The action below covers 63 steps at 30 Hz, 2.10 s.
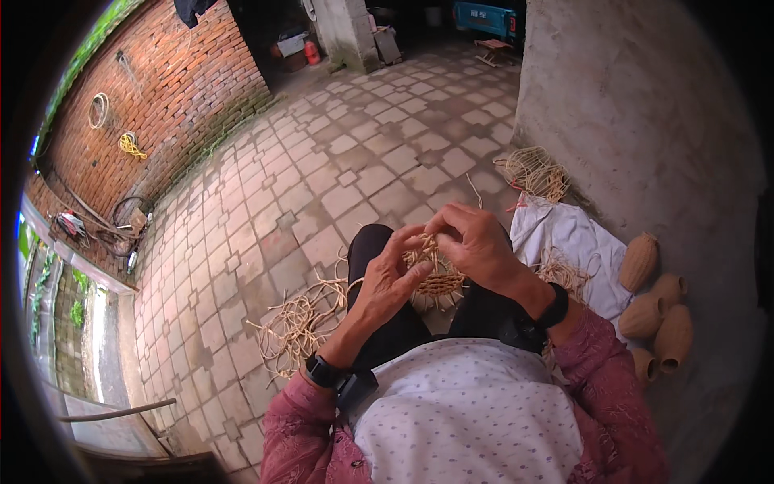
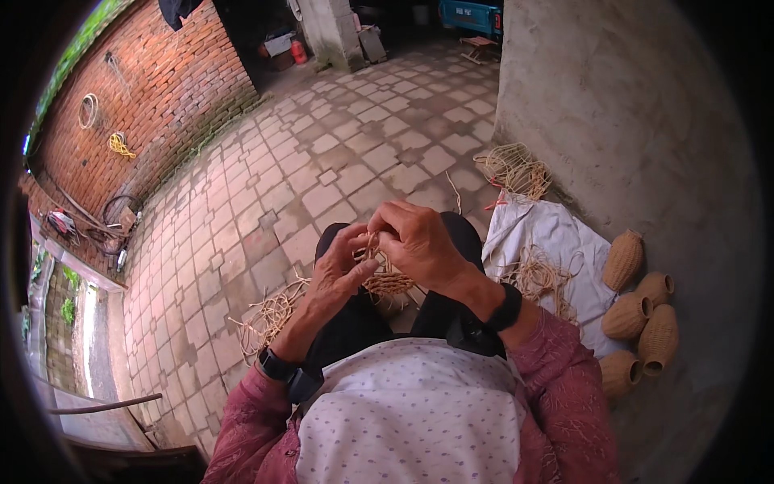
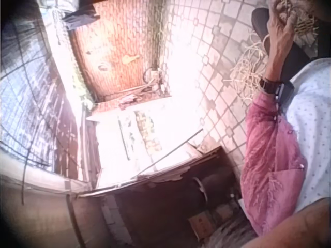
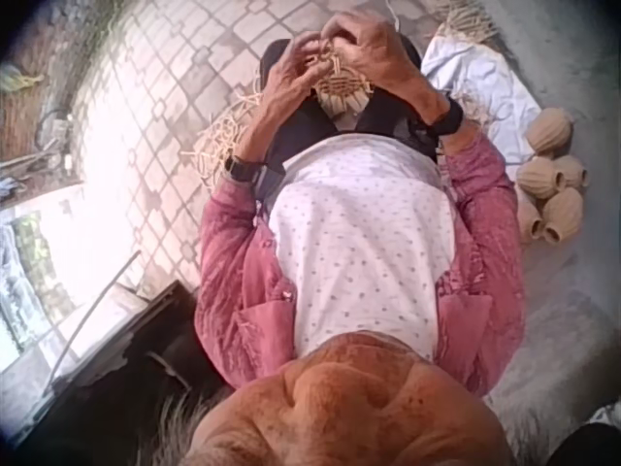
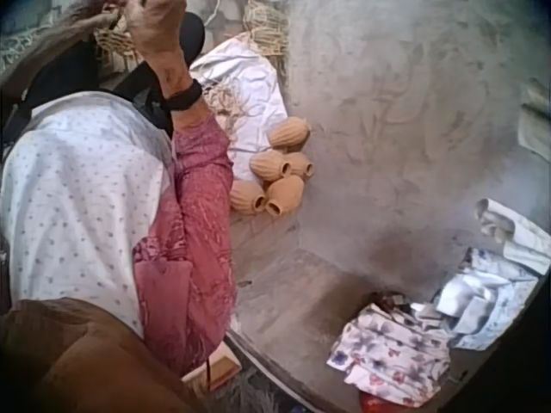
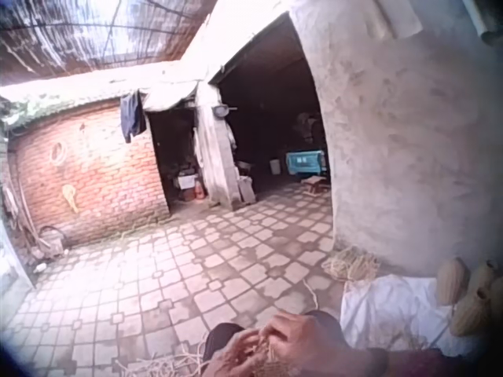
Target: The person is weaving dried straw or plant fibers to create small decorative or functional vessels.
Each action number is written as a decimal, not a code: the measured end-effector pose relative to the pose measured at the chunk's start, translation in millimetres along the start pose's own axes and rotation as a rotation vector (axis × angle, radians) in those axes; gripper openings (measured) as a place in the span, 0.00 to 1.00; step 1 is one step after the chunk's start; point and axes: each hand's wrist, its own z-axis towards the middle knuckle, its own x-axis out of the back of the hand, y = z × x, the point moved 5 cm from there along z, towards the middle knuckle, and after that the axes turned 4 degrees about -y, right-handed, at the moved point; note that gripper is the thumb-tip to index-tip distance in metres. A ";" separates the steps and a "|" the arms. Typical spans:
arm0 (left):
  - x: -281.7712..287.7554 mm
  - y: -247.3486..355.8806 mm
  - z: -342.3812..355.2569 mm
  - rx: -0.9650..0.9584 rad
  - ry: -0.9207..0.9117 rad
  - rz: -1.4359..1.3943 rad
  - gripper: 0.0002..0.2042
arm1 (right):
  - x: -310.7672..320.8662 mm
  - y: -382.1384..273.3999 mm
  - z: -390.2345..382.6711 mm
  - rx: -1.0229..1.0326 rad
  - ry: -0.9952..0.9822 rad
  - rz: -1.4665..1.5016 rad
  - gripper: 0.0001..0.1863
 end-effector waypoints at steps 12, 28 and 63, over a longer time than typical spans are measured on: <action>13.2 -22.2 -26.8 0.143 0.189 -0.032 0.07 | -41.9 23.5 -28.9 0.051 -0.027 -0.187 0.08; -25.0 -19.4 10.1 -0.115 0.090 0.785 0.20 | -34.8 39.0 -43.4 -0.167 -0.169 -0.376 0.06; 23.3 -28.9 11.6 -0.020 0.177 0.491 0.10 | 24.7 69.2 -62.3 -0.468 -0.406 -0.044 0.10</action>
